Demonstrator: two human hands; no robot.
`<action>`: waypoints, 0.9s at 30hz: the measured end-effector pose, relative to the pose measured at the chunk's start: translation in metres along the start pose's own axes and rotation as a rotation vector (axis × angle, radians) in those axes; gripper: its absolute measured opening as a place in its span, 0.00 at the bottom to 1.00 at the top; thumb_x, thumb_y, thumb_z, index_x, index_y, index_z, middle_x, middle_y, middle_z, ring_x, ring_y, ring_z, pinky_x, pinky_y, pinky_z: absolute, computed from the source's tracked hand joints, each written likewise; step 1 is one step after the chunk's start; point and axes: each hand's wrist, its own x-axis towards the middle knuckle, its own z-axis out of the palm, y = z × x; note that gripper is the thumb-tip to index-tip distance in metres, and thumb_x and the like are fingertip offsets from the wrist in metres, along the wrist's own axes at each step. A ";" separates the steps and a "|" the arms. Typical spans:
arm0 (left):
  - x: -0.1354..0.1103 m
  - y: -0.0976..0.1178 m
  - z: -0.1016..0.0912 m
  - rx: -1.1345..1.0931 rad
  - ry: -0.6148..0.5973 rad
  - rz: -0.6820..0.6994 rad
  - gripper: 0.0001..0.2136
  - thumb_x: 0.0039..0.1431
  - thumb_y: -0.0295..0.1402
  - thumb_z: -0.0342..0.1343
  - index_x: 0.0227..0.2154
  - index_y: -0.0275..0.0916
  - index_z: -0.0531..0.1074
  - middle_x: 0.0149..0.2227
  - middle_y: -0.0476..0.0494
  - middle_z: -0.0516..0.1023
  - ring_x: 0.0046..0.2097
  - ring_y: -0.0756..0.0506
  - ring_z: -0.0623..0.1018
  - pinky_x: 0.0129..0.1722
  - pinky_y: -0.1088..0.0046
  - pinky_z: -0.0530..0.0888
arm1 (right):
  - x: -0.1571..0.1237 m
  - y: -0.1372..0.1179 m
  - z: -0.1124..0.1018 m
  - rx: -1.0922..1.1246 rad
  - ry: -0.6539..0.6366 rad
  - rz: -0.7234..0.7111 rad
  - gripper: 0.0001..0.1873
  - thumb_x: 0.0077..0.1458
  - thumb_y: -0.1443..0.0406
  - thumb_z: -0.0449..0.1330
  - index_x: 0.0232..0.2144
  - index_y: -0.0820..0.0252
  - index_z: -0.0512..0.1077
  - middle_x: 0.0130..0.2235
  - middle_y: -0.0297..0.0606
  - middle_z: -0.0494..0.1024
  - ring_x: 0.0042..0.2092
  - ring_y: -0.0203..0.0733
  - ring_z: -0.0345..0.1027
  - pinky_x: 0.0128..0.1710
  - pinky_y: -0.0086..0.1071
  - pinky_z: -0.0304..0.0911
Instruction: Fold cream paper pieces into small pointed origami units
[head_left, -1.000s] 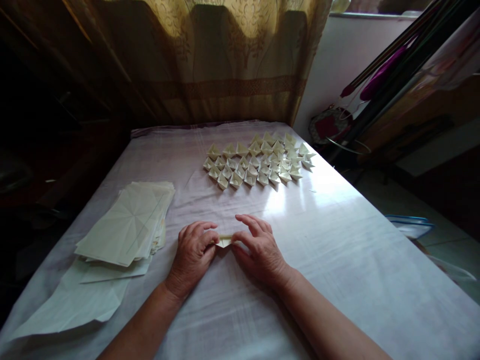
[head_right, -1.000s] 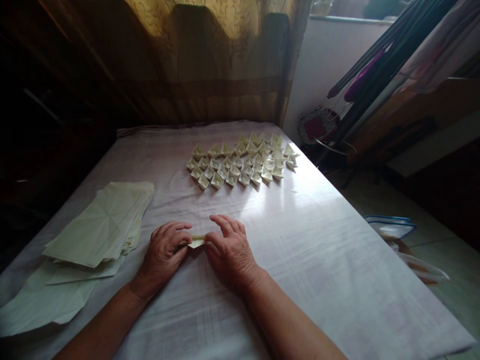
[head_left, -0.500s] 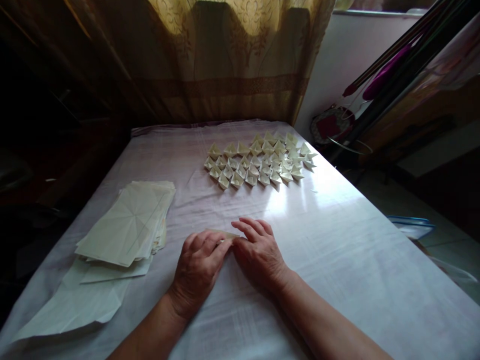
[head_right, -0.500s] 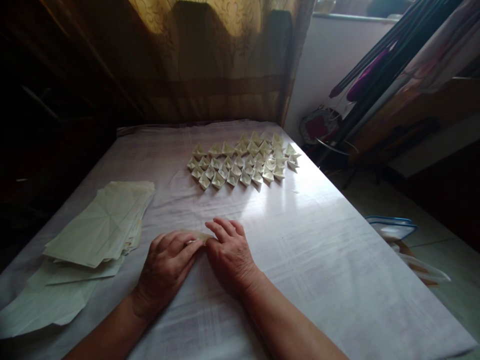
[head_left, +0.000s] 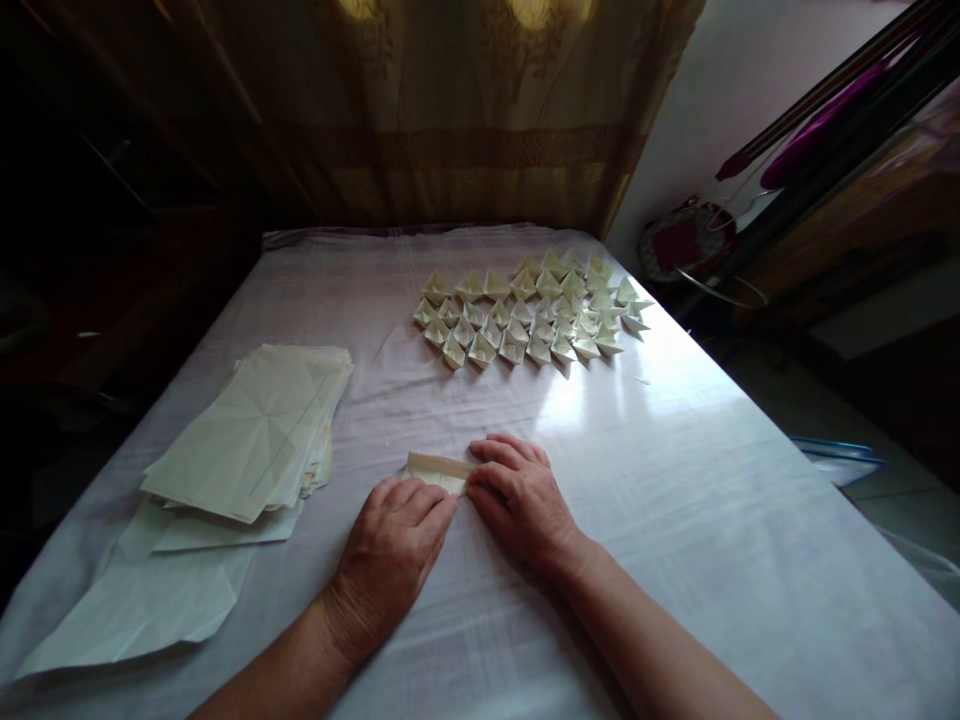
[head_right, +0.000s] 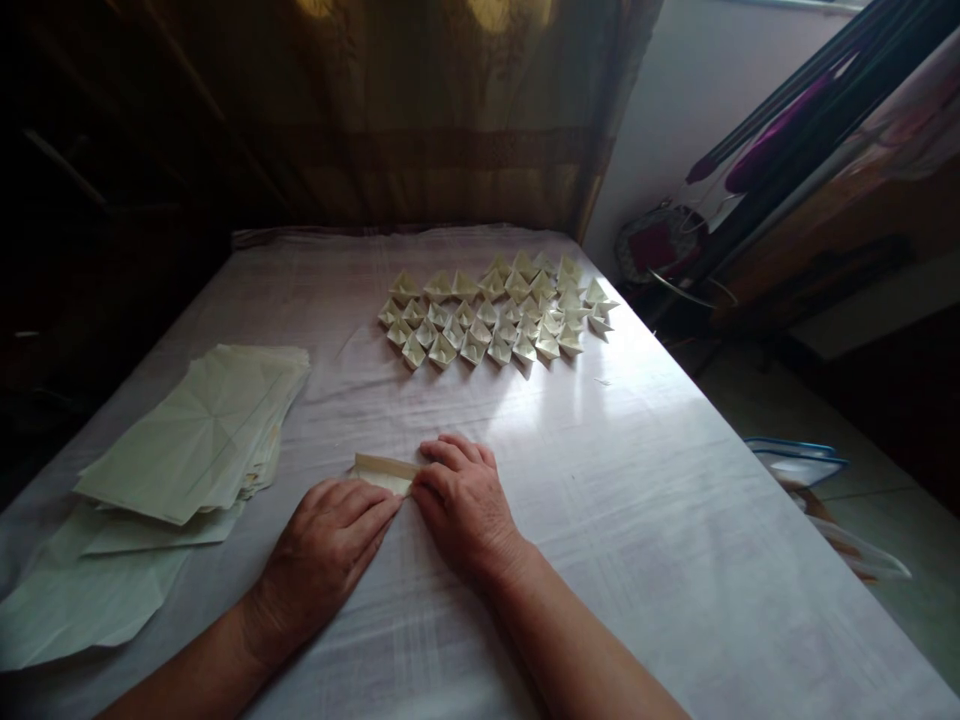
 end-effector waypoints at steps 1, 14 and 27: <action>-0.001 0.001 0.001 0.015 0.003 0.009 0.11 0.67 0.26 0.47 0.43 0.38 0.75 0.38 0.45 0.79 0.42 0.44 0.74 0.49 0.63 0.67 | 0.001 -0.001 0.000 0.011 -0.003 0.020 0.03 0.56 0.66 0.63 0.33 0.53 0.77 0.49 0.38 0.78 0.56 0.50 0.65 0.54 0.45 0.57; -0.004 0.000 0.007 0.018 -0.031 0.018 0.14 0.65 0.23 0.47 0.49 0.36 0.73 0.39 0.43 0.77 0.43 0.42 0.73 0.51 0.59 0.68 | 0.004 -0.007 -0.002 0.087 -0.021 0.149 0.03 0.53 0.68 0.61 0.29 0.55 0.72 0.47 0.38 0.78 0.54 0.46 0.66 0.53 0.41 0.55; 0.000 0.002 0.005 0.002 -0.090 -0.026 0.13 0.61 0.24 0.52 0.47 0.38 0.73 0.38 0.45 0.76 0.43 0.42 0.73 0.51 0.58 0.67 | 0.007 -0.010 0.003 0.108 0.023 0.189 0.07 0.50 0.72 0.58 0.28 0.55 0.72 0.44 0.37 0.78 0.50 0.45 0.68 0.50 0.40 0.55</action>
